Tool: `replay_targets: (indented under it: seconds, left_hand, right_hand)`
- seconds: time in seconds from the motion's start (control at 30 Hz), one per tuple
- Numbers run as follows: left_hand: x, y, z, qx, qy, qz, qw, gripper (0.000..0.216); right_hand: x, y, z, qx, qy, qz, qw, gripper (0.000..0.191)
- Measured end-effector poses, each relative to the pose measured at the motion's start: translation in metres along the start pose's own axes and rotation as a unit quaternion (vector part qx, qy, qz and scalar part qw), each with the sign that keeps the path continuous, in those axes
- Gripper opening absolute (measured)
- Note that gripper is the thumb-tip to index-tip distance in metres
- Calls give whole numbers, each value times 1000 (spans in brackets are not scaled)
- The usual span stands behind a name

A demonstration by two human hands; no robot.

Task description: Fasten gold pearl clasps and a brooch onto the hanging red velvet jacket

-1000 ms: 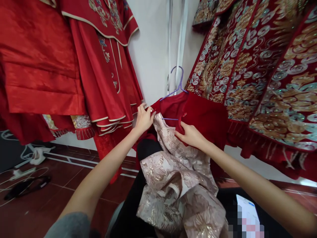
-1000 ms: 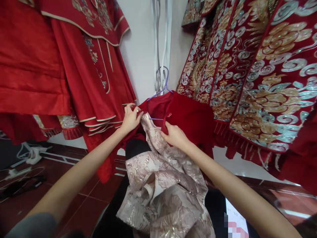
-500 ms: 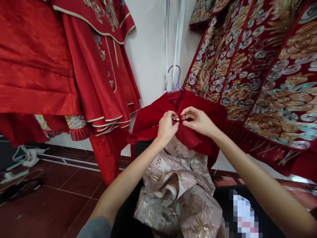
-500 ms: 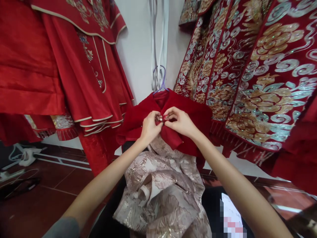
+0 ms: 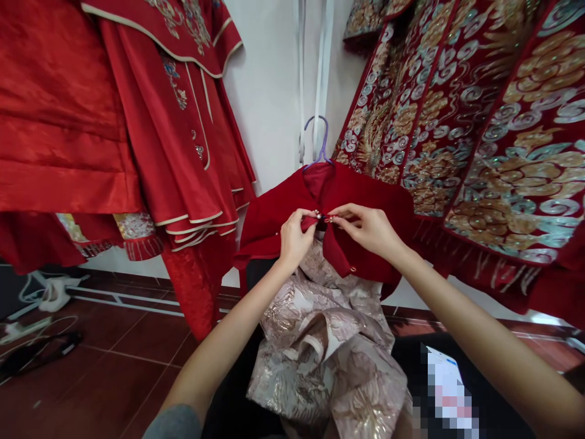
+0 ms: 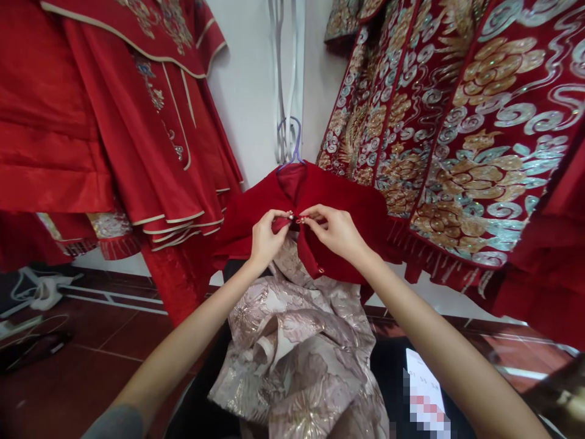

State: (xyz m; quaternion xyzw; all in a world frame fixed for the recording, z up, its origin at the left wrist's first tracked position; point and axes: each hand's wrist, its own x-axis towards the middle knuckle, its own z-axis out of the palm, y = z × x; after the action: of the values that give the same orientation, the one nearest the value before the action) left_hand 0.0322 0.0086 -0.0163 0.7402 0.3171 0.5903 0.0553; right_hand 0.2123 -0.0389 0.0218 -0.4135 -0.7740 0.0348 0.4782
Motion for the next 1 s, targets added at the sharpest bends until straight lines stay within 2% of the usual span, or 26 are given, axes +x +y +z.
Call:
replay_targets:
  seconds: [0.13, 0.33, 0.57, 0.7, 1.0]
  left_hand:
    - [3, 3, -4, -3, -12, -29, 999, 17]
    - [12, 3, -13, 26, -55, -26, 998, 19]
    - [19, 3, -17, 20, -86, -44, 995, 15]
    - [20, 4, -17, 14, -90, -53, 994, 14]
    - [28, 8, -19, 50, -139, -3, 989, 10]
  right_hand:
    - [7, -4, 6, -13, -7, -18, 1000, 18]
    - [18, -5, 14, -46, -13, -40, 998, 21]
    - [17, -4, 6, -75, -47, -48, 995, 21]
    - [18, -4, 7, -78, -42, -45, 995, 22]
    - [18, -3, 19, -85, -3, -31, 996, 23]
